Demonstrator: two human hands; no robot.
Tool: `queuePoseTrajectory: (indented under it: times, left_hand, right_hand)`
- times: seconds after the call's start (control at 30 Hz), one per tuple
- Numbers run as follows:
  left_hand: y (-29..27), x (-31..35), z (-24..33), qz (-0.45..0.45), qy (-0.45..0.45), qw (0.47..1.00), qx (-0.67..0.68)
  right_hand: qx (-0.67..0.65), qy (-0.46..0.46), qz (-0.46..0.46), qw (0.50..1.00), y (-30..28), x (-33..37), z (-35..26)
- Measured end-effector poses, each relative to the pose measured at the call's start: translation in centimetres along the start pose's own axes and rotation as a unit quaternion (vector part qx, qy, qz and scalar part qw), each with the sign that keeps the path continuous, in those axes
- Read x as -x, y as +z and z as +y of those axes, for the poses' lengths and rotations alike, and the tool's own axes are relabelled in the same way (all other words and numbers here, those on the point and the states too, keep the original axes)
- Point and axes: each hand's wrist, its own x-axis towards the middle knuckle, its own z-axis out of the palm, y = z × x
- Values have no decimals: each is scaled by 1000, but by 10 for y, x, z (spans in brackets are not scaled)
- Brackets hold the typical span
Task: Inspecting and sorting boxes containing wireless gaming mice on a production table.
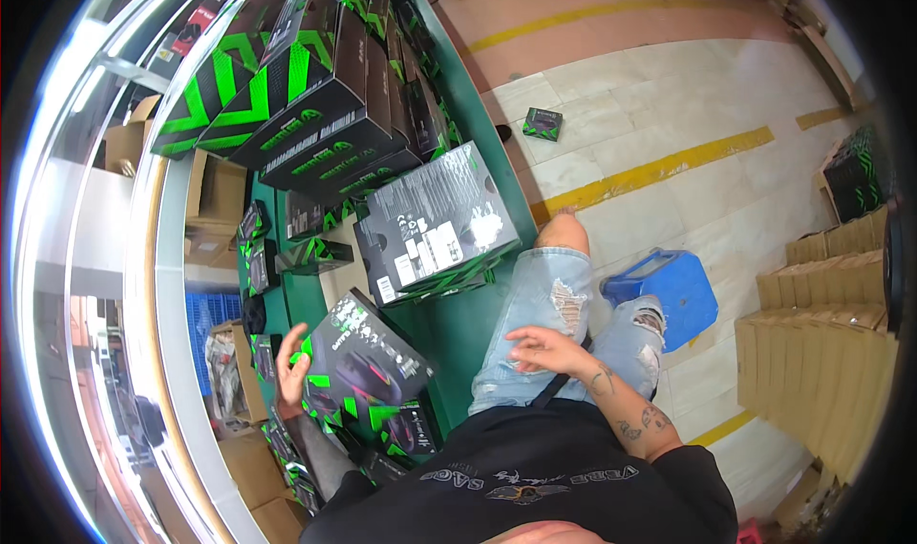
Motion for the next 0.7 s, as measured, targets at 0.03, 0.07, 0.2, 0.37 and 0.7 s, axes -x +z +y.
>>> queuePoseTrajectory:
  times: [0.03, 0.07, 0.2, 0.37, 0.7]
  left_hand:
    - [3, 10, 2, -34, 9, 998, 60]
    - [13, 19, 13, -35, 21, 999, 16]
    - [43, 27, 53, -163, 84, 983, -29]
    - [152, 6, 76, -125, 45, 989, 66]
    - [348, -20, 93, -177, 357, 900, -176]
  right_hand:
    - [-34, -40, -61, 997, 5, -4, -3]
    - [-2, -66, -126, 990, 9, -9, -5]
    - [-2, -105, -187, 977, 45, -6, -9]
    - [-137, -112, 17, 984, 30, 7, 26]
    - [-183, -228, 327, 899, -18, 85, 41]
